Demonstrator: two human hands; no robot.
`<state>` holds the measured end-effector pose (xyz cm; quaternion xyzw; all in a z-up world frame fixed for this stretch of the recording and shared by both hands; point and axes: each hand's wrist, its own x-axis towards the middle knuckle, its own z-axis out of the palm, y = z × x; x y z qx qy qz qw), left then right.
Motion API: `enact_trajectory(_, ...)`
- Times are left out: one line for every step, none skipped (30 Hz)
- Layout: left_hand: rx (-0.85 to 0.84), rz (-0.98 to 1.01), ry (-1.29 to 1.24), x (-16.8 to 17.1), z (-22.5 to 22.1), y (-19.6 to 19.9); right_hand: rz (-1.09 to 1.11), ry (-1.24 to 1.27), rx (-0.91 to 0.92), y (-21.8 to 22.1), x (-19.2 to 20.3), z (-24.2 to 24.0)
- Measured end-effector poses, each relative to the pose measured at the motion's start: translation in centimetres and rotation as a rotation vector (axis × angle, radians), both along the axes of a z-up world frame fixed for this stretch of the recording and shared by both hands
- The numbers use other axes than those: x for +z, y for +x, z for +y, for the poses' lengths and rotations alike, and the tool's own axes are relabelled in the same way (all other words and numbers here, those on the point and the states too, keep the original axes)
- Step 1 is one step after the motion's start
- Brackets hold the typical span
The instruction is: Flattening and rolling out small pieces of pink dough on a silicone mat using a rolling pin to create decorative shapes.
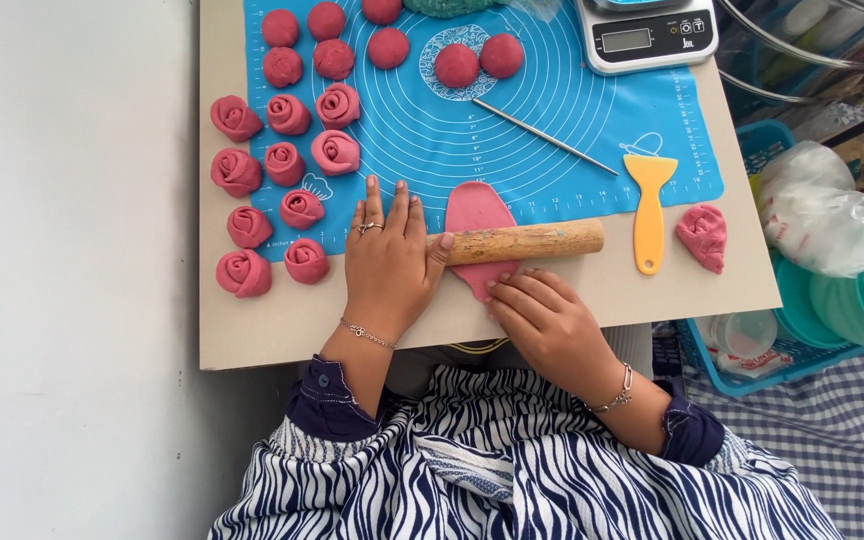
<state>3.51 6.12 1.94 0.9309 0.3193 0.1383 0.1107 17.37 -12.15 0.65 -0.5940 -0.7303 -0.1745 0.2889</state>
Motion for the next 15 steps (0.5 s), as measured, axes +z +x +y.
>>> enact_trajectory(0.001, 0.0, 0.0, 0.0, 0.0, 0.0, 0.0, 0.0, 0.001, 0.0, 0.1, -0.1)
enact_trajectory(-0.002, -0.005, 0.003, 0.0, 0.0, -0.1, 0.004, -0.003, 0.002, 0.0, 0.2, -0.3)
enact_trajectory(-0.006, -0.009, 0.005, -0.1, 0.0, -0.1, 0.009, -0.006, 0.004, 0.0, 0.3, -0.4)
enact_trajectory(-0.008, -0.008, 0.005, 0.1, -0.1, -0.2, 0.01, -0.006, 0.001, 0.0, 0.3, -0.6)
enact_trajectory(-0.016, -0.032, 0.017, 0.3, -0.2, -0.3, 0.073, -0.017, 0.006, 0.1, 0.3, -0.9)
enact_trajectory(-0.024, -0.056, 0.032, 0.5, -0.2, -0.4, 0.135, -0.025, 0.011, 0.2, 0.3, -1.0)
enact_trajectory(-0.026, -0.056, 0.034, 0.6, -0.3, -0.5, 0.135, -0.022, 0.009, 0.4, 0.2, -1.2)
enact_trajectory(-0.059, -0.081, 0.038, 0.8, -0.3, -0.7, 0.157, 0.008, -0.039, 0.6, 0.2, -1.4)
enact_trajectory(-0.092, -0.106, 0.042, 0.9, -0.4, -0.9, 0.18, 0.038, -0.087, 0.8, 0.1, -1.6)
enact_trajectory(-0.092, -0.108, 0.046, 0.6, -0.6, -1.2, 0.179, 0.042, -0.087, 1.6, 0.3, -1.5)
enact_trajectory(-0.093, -0.129, 0.064, 0.3, -0.7, -1.6, 0.131, 0.04, -0.15, 2.4, 0.5, -1.3)
enact_trajectory(-0.095, -0.15, 0.082, -0.1, -0.9, -1.9, 0.084, 0.038, -0.213, 3.2, 0.7, -1.2)
enact_trajectory(-0.096, -0.151, 0.086, -0.7, -1.0, -2.3, 0.083, 0.042, -0.214, 3.7, 1.3, -0.8)
enact_trajectory(-0.097, -0.131, 0.127, -1.4, -1.1, -2.7, 0.08, -0.008, -0.24, 4.0, 1.9, -0.4)
enact_trajectory(-0.098, -0.111, 0.168, -2.1, -1.2, -3.1, 0.076, -0.058, -0.266, 4.4, 2.5, 0.0)
